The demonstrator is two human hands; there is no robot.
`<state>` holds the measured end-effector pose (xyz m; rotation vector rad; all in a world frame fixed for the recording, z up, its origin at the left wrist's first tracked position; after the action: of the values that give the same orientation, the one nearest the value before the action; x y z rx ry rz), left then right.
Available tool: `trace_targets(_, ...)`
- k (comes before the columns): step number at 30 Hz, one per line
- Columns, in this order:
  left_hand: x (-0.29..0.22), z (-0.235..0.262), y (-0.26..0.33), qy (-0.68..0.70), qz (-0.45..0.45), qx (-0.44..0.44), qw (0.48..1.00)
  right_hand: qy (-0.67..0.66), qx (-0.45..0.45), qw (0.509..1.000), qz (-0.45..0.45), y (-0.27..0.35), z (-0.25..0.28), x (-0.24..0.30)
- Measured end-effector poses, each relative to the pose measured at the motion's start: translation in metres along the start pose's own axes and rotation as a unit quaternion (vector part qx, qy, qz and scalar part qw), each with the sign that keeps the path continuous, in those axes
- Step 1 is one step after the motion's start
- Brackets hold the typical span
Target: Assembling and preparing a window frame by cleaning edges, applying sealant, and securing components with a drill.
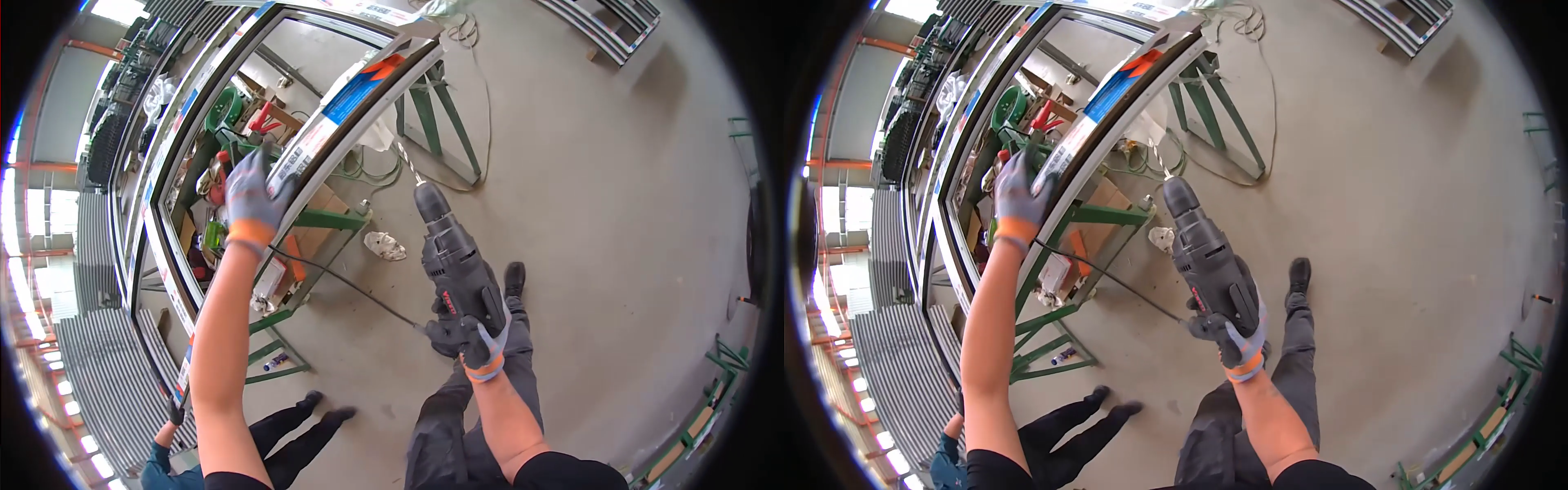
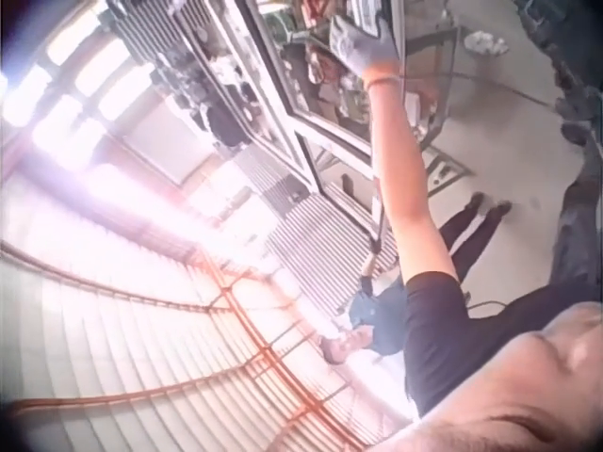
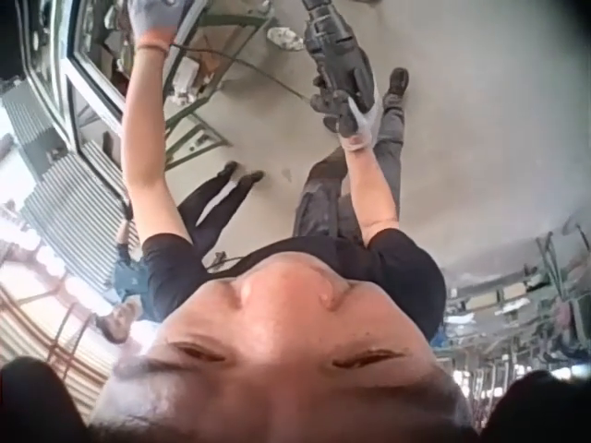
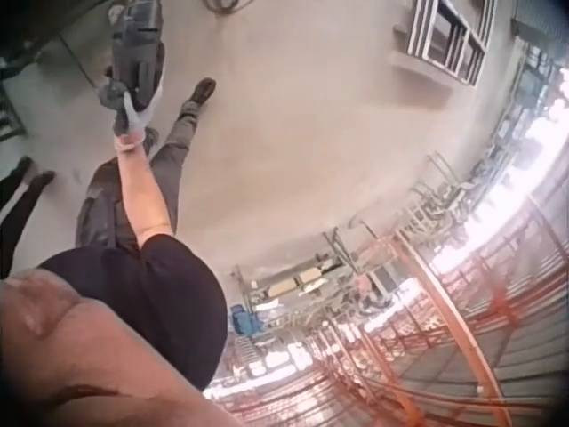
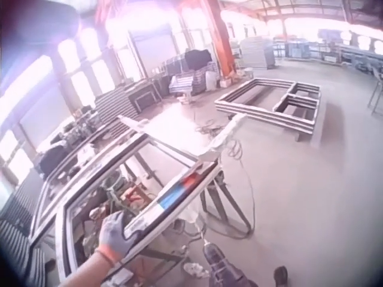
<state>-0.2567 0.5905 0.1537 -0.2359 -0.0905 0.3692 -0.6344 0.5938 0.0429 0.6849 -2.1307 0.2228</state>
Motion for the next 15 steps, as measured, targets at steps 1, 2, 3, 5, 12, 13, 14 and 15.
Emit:
trace_targets(1,-0.023,-0.010,-0.027,-0.004,0.015,0.053,0.998,0.008,0.012,0.999,-0.049,-0.017,0.001,0.011)
trace_targets(2,-0.028,-0.022,-0.048,-0.028,0.007,0.040,0.999,-0.008,0.018,0.998,-0.056,-0.031,0.007,0.008)
trace_targets(3,-0.035,-0.038,-0.072,-0.001,0.041,0.082,0.996,-0.012,0.003,0.998,-0.061,-0.042,0.017,0.005)
trace_targets(5,-0.056,-0.055,-0.097,-0.016,0.072,0.119,0.990,-0.028,-0.011,0.997,-0.078,-0.064,0.029,0.005)
trace_targets(12,-0.059,-0.065,-0.100,-0.007,0.067,0.095,0.993,0.144,0.102,0.983,-0.056,-0.130,0.047,0.019)
trace_targets(13,-0.060,-0.065,-0.100,-0.009,0.055,0.085,0.995,0.195,0.124,0.972,-0.031,-0.135,0.046,0.023)
trace_targets(14,-0.061,-0.064,-0.100,-0.009,0.043,0.075,0.996,0.190,0.125,0.973,-0.039,-0.139,0.046,0.024)
trace_targets(15,-0.060,-0.065,-0.099,0.010,0.062,0.091,0.994,0.201,0.132,0.969,-0.058,-0.142,0.045,0.025)
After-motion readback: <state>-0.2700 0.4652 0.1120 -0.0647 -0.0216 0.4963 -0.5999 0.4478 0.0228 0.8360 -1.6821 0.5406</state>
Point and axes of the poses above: each hand's wrist, its own y-axis away from the middle knuckle, its own z-axis out of the back of the hand, x = y × z, the point moved 5 cm from there along -y, towards the middle knuckle, and after that the axes turned 4 degrees about x, right-handed, at the moved point
